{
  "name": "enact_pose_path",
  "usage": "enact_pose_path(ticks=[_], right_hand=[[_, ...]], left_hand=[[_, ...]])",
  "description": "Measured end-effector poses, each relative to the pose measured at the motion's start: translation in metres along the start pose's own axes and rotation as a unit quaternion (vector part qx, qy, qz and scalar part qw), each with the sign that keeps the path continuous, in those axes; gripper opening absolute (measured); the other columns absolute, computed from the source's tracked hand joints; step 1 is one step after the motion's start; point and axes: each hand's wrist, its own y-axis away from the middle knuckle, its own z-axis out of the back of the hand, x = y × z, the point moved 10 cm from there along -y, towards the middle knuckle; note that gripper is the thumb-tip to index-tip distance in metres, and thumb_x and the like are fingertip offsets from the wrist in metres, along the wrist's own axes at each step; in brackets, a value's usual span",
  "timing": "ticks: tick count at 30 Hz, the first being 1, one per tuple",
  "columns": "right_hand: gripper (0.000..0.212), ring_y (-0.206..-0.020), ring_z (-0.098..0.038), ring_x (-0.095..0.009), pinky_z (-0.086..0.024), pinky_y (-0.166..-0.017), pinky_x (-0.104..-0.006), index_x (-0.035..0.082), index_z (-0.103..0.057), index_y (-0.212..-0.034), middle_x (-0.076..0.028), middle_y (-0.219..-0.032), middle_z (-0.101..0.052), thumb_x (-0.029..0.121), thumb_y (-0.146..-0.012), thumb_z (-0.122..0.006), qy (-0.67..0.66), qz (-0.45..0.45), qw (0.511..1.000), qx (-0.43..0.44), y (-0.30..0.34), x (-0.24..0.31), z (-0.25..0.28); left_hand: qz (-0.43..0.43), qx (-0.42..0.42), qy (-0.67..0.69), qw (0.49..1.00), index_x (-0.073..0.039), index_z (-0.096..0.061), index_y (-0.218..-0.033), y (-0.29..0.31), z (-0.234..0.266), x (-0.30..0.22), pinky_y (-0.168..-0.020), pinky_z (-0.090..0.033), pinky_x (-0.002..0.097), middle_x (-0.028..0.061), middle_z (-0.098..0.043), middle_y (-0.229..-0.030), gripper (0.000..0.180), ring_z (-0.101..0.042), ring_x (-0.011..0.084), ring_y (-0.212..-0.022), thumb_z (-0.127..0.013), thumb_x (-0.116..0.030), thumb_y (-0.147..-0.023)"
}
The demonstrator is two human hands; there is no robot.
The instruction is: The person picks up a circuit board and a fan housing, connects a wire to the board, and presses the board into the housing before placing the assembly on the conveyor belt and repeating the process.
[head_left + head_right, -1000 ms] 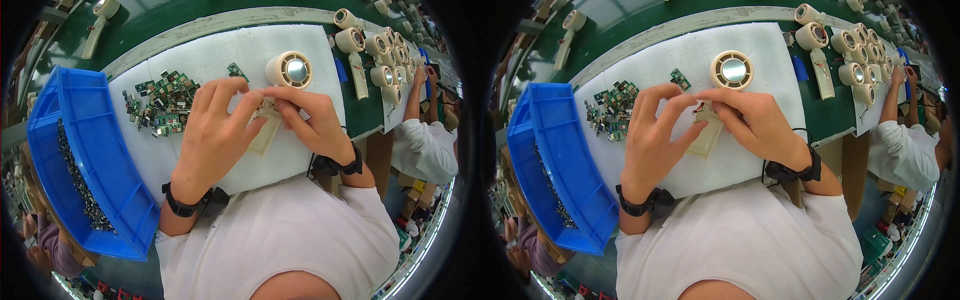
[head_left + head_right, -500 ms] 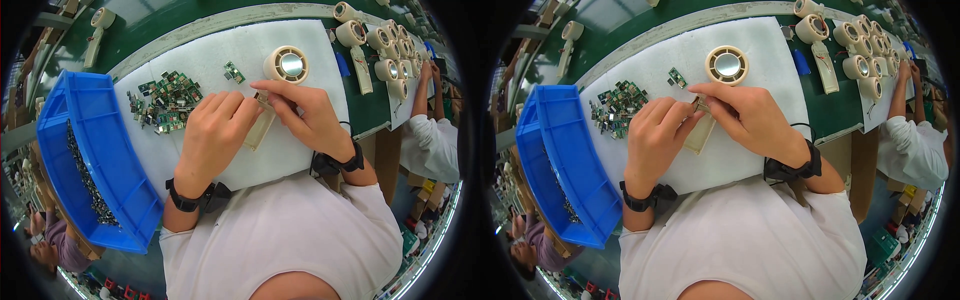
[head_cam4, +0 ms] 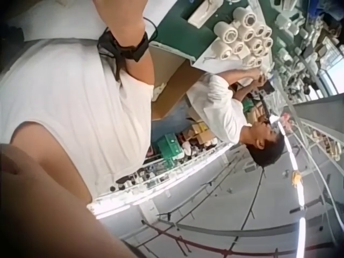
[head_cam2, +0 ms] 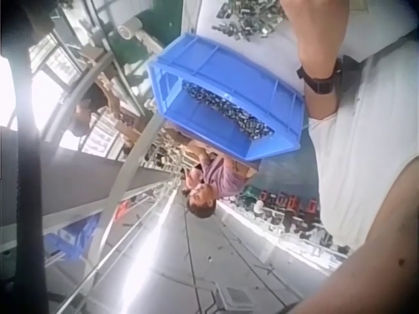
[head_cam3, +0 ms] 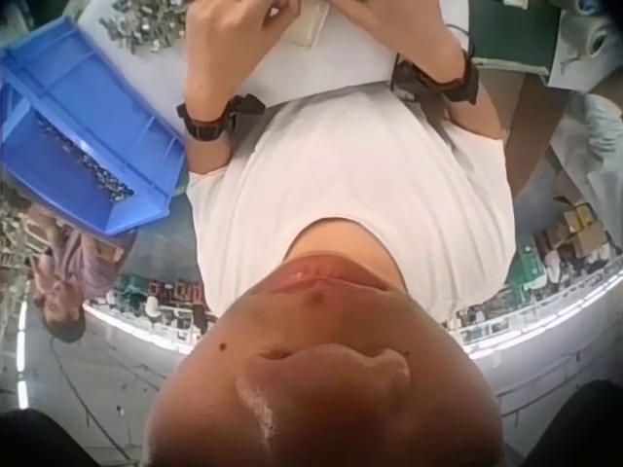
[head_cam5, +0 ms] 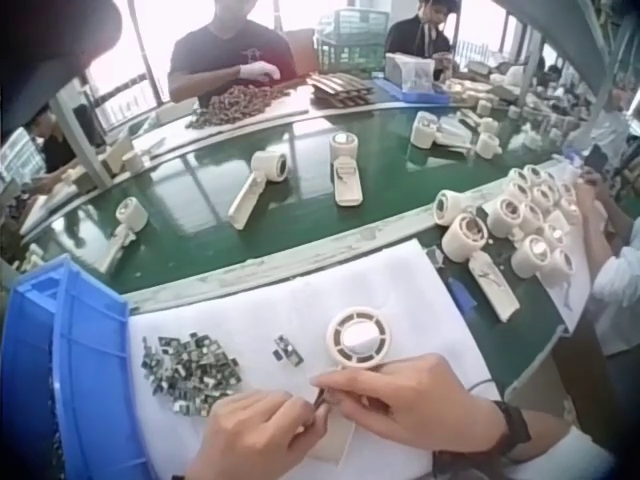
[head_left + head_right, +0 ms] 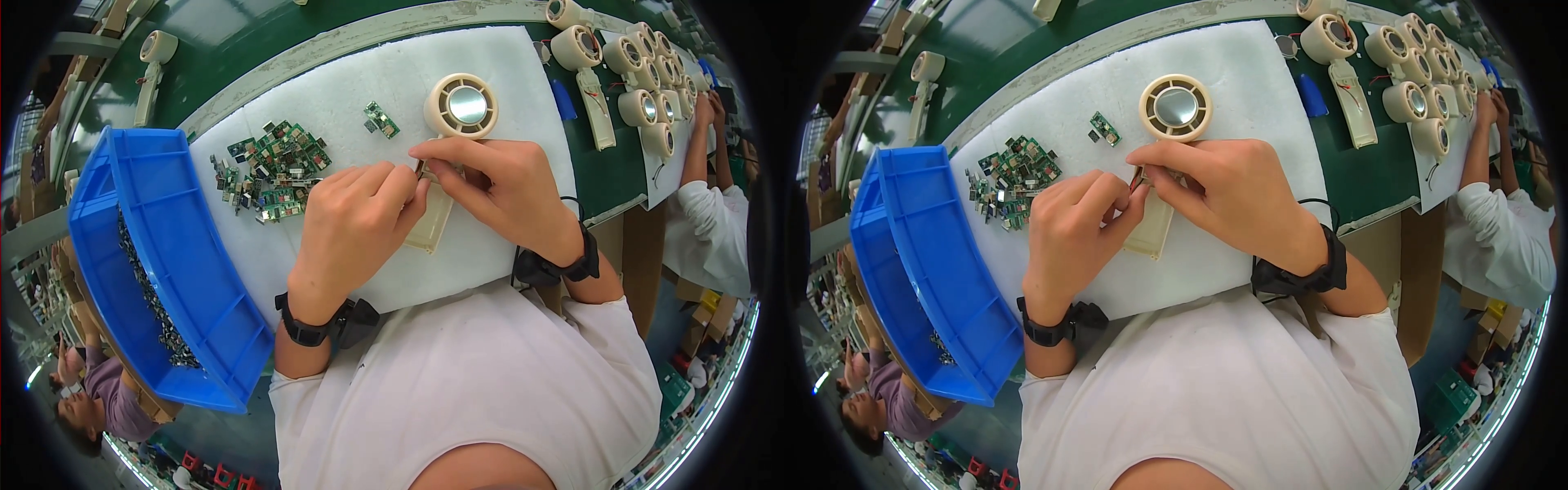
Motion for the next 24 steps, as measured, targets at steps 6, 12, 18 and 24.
enact_pose_path(ticks=[6,12,18,24], right_hand=[[0.024,-0.050,-0.053,-0.010,-0.041,-0.047,-0.0265,0.017,-0.078,-0.110,-0.002,-0.073,-0.068,0.006,-0.088,-0.074,0.032,-0.012,0.999,-0.010,-0.0016,-0.0002,0.0001],[0.023,-0.050,-0.053,-0.010,-0.041,-0.048,-0.0259,0.017,-0.078,-0.109,-0.001,-0.073,-0.069,0.007,-0.089,-0.074,0.026,-0.019,0.999,-0.009,-0.0011,-0.0015,-0.0009],[0.021,-0.050,-0.054,-0.010,-0.042,-0.048,-0.0259,0.017,-0.078,-0.108,-0.001,-0.073,-0.069,0.007,-0.089,-0.074,0.019,-0.016,1.000,-0.011,-0.0007,-0.0017,-0.0010],[0.021,-0.051,-0.054,-0.010,-0.042,-0.048,-0.0261,0.016,-0.078,-0.108,-0.002,-0.074,-0.069,0.007,-0.089,-0.073,0.005,-0.021,1.000,-0.006,-0.0013,-0.0017,-0.0019]], left_hand=[[0.016,-0.006,0.017,1.000,-0.008,-0.052,-0.072,0.0017,-0.0021,0.0024,-0.049,-0.044,0.0363,0.0053,-0.050,-0.062,0.028,-0.056,0.0230,-0.051,-0.076,-0.009,-0.085],[0.029,0.005,0.038,0.999,-0.007,-0.051,-0.071,0.0034,-0.0061,0.0038,-0.048,-0.043,0.0369,0.0058,-0.051,-0.062,0.028,-0.055,0.0234,-0.050,-0.075,-0.008,-0.085],[0.034,0.011,0.043,0.998,-0.007,-0.051,-0.071,0.0051,-0.0072,0.0041,-0.047,-0.042,0.0367,0.0058,-0.050,-0.061,0.028,-0.055,0.0233,-0.050,-0.075,-0.007,-0.085],[0.056,-0.011,0.062,0.996,-0.007,-0.052,-0.070,0.0055,-0.0040,0.0052,-0.047,-0.042,0.0360,0.0052,-0.053,-0.061,0.028,-0.054,0.0232,-0.048,-0.076,-0.006,-0.083]])
